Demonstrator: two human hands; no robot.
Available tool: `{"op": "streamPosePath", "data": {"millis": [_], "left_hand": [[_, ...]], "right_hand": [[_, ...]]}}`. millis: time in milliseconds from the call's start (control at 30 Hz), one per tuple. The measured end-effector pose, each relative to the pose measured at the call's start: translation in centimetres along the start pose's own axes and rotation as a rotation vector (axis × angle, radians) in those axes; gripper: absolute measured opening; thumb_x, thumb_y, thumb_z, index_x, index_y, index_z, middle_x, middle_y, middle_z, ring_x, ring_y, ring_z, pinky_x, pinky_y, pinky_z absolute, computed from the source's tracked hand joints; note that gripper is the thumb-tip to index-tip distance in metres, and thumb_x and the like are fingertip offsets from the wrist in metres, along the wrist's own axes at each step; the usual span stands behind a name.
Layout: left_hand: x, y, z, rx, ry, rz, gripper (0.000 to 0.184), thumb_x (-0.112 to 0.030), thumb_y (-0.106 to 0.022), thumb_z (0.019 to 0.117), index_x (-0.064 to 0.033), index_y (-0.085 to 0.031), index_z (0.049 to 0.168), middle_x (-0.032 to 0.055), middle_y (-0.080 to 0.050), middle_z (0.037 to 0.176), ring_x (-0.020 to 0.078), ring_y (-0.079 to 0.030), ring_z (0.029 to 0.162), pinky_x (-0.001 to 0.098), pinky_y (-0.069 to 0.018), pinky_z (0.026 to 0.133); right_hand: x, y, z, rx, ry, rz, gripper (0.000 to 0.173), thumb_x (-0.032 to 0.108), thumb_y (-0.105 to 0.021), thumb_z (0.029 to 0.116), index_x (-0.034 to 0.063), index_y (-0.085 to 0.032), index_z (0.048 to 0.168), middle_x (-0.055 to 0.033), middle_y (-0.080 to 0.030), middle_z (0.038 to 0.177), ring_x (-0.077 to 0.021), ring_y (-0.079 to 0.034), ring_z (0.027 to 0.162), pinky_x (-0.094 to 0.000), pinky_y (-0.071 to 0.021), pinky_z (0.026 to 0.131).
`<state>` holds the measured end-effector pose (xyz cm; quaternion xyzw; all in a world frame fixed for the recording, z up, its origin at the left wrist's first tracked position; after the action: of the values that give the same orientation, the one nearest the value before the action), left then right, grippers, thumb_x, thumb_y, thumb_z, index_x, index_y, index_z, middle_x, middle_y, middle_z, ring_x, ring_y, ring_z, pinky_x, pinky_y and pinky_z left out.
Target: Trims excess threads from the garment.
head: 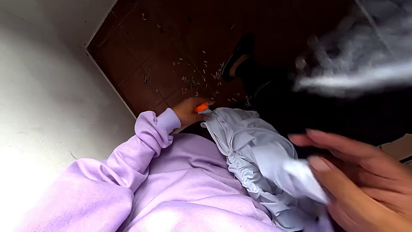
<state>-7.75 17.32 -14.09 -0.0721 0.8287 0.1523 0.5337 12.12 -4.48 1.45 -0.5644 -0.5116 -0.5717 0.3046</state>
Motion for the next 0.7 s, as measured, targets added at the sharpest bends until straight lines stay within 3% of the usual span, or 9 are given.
{"op": "streamPosePath", "data": {"millis": [67,167,233,300,367,467,567,633,700], "left_hand": [[-0.5,-1.5,-0.1,0.12,-0.047,0.019,0.045,-0.008,-0.074,0.0908,0.0071,-0.063,0.132,0.0239,-0.07,0.116,0.0293,-0.069,0.105,0.0475,-0.0537,0.097],[-2.9,-3.4,-0.3,0.19,-0.087,0.204,0.022,-0.011,-0.069,0.0951,0.0061,-0.071,0.11,0.0224,-0.073,0.1,0.0347,-0.071,0.096,0.0556,-0.0546,0.088],[-5.1,-4.4,-1.5,0.239,-0.146,0.283,0.019,-0.007,-0.07,0.0932,0.002,-0.073,0.109,0.0191,-0.074,0.104,0.0346,-0.072,0.1,0.0584,-0.0559,0.088],[-7.3,-6.2,-3.4,0.265,-0.29,0.25,0.017,-0.004,-0.072,0.0889,-0.0006,-0.076,0.105,0.0146,-0.075,0.101,0.0296,-0.073,0.095,0.0548,-0.0587,0.082],[-8.8,-7.8,-5.3,0.342,-0.404,0.163,0.013,-0.004,-0.069,0.0905,-0.0013,-0.075,0.102,0.0124,-0.074,0.095,0.0274,-0.073,0.09,0.0511,-0.0581,0.073],[-9.2,-7.8,-6.4,0.456,-0.44,0.068,0.02,-0.003,-0.064,0.0915,0.0005,-0.074,0.108,0.0149,-0.074,0.096,0.0308,-0.072,0.093,0.0521,-0.0563,0.075],[-8.1,-5.7,-6.3,0.409,-0.414,-0.026,0.024,0.005,-0.065,0.0867,0.0038,-0.075,0.109,0.0157,-0.075,0.095,0.026,-0.073,0.088,0.046,-0.0578,0.079],[-6.5,-3.8,-5.3,0.278,-0.327,-0.05,0.019,0.008,-0.066,0.0842,0.0073,-0.074,0.101,0.0179,-0.073,0.089,0.0241,-0.07,0.081,0.0426,-0.0574,0.075],[-3.8,-2.1,-3.5,0.109,-0.097,-0.028,0.016,0.007,-0.063,0.0889,0.0105,-0.071,0.102,0.0205,-0.072,0.091,0.025,-0.069,0.081,0.0432,-0.0561,0.077]], "right_hand": [[0.4,2.0,-1.6,0.036,-0.159,-0.02,0.03,0.013,-0.056,0.1016,0.0128,-0.064,0.131,0.0065,-0.072,0.123,-0.0022,-0.068,0.106,-0.0174,-0.0563,0.089],[-0.6,2.8,-2.1,0.045,-0.248,-0.297,0.039,0.014,-0.049,0.1017,-0.0105,-0.056,0.131,-0.0091,-0.067,0.112,0.0012,-0.062,0.085,-0.0171,-0.0535,0.074],[-1.6,1.7,-1.2,0.003,-0.148,-0.41,0.048,0.025,-0.049,0.1037,-0.012,-0.057,0.132,-0.0208,-0.064,0.124,-0.0072,-0.062,0.101,-0.0234,-0.0528,0.087],[-2.2,-0.1,0.4,0.004,-0.055,-0.437,0.053,0.038,-0.045,0.1062,-0.004,-0.059,0.135,-0.0182,-0.06,0.139,-0.0128,-0.059,0.122,-0.0307,-0.049,0.104],[-2.6,-2.2,1.7,0.112,-0.036,-0.503,0.061,0.049,-0.04,0.1053,0.0031,-0.057,0.142,-0.0152,-0.058,0.144,-0.0252,-0.053,0.135,-0.0468,-0.0424,0.113],[-4.0,-4.5,1.4,0.318,-0.049,-0.676,0.063,0.055,-0.041,0.1014,0.0068,-0.065,0.135,-0.0124,-0.072,0.111,-0.0336,-0.069,0.103,-0.0602,-0.0531,0.087],[-5.0,-4.6,-0.8,0.449,-0.027,-0.754,0.034,0.037,-0.052,0.0945,0.0084,-0.07,0.09,-0.0053,-0.06,0.062,-0.0276,-0.064,0.056,-0.0501,-0.0499,0.048],[-4.5,-3.9,-2.1,0.536,-0.026,-0.762,0.021,0.023,-0.055,0.0867,0.0106,-0.064,0.072,-0.0048,-0.053,0.053,-0.027,-0.06,0.049,-0.0476,-0.0446,0.042],[-3.5,-3.0,-2.6,0.628,-0.057,-0.762,0.017,0.02,-0.057,0.082,0.0107,-0.061,0.068,-0.0063,-0.052,0.052,-0.0289,-0.06,0.049,-0.0491,-0.0434,0.042]]}}
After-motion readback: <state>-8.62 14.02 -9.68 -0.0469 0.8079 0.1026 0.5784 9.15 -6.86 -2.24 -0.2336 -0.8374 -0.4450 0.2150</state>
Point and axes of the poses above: each hand's wrist, its own z-axis towards the middle knuckle, its own y-axis out of the back of the hand, x = y × z, the point moved 1 cm from there along z, towards the middle knuckle
